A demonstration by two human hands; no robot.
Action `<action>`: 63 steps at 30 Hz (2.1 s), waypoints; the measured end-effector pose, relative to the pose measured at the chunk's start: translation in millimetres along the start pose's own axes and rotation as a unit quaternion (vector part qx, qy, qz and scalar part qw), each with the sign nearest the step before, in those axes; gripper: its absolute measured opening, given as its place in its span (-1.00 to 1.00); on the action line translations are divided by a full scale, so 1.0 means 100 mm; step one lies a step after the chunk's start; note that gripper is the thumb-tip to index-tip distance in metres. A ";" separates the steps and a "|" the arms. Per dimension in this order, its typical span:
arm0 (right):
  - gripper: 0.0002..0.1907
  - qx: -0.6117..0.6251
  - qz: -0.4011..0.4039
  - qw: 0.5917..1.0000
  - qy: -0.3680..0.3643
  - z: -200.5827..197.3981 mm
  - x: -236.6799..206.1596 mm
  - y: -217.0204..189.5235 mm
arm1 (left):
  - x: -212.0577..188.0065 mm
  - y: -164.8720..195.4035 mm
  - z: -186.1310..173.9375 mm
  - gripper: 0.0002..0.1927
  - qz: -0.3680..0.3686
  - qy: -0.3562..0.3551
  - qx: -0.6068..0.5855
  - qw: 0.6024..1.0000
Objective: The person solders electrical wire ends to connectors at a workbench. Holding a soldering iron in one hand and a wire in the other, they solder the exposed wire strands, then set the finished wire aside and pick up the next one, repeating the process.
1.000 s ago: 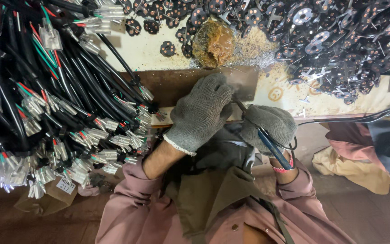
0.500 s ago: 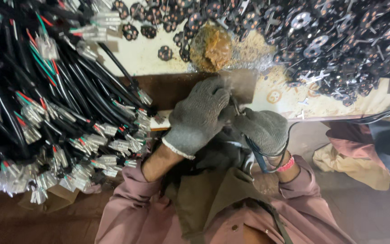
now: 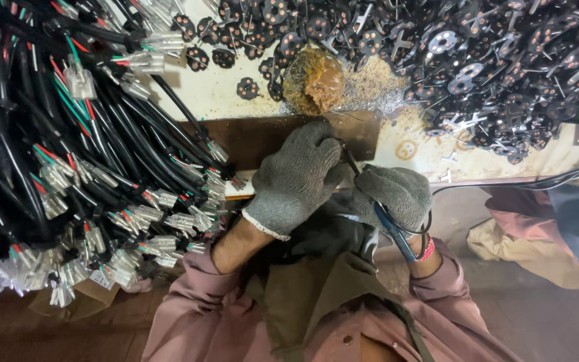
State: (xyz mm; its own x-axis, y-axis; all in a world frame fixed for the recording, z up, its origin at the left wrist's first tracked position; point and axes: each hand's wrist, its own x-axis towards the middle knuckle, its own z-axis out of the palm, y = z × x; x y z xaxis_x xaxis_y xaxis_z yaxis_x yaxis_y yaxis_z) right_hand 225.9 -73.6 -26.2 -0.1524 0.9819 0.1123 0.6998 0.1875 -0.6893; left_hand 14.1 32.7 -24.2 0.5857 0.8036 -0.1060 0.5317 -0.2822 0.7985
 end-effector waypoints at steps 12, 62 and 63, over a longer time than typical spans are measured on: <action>-0.72 0.010 0.013 1.000 0.026 0.04 -0.09 0.11 | 0.02 0.05 -0.07 -0.74 -0.008 0.025 0.024 0.999; -0.63 -0.097 0.104 0.986 0.083 -0.03 0.62 -0.66 | -0.23 -0.09 -0.35 -0.85 0.009 0.141 -0.039 0.989; -0.63 -0.088 0.082 0.990 0.071 -0.04 0.66 -0.65 | -0.24 -0.09 -0.35 -0.85 0.003 0.139 -0.038 0.990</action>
State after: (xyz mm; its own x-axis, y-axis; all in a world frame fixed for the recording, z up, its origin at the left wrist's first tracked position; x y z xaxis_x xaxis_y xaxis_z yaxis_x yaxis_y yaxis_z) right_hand 173.0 -20.9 28.4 0.0640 0.9911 0.1164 0.8192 0.0144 -0.5733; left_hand -26.1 34.7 -7.9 0.3922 0.9181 0.0577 0.4754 -0.2560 0.8417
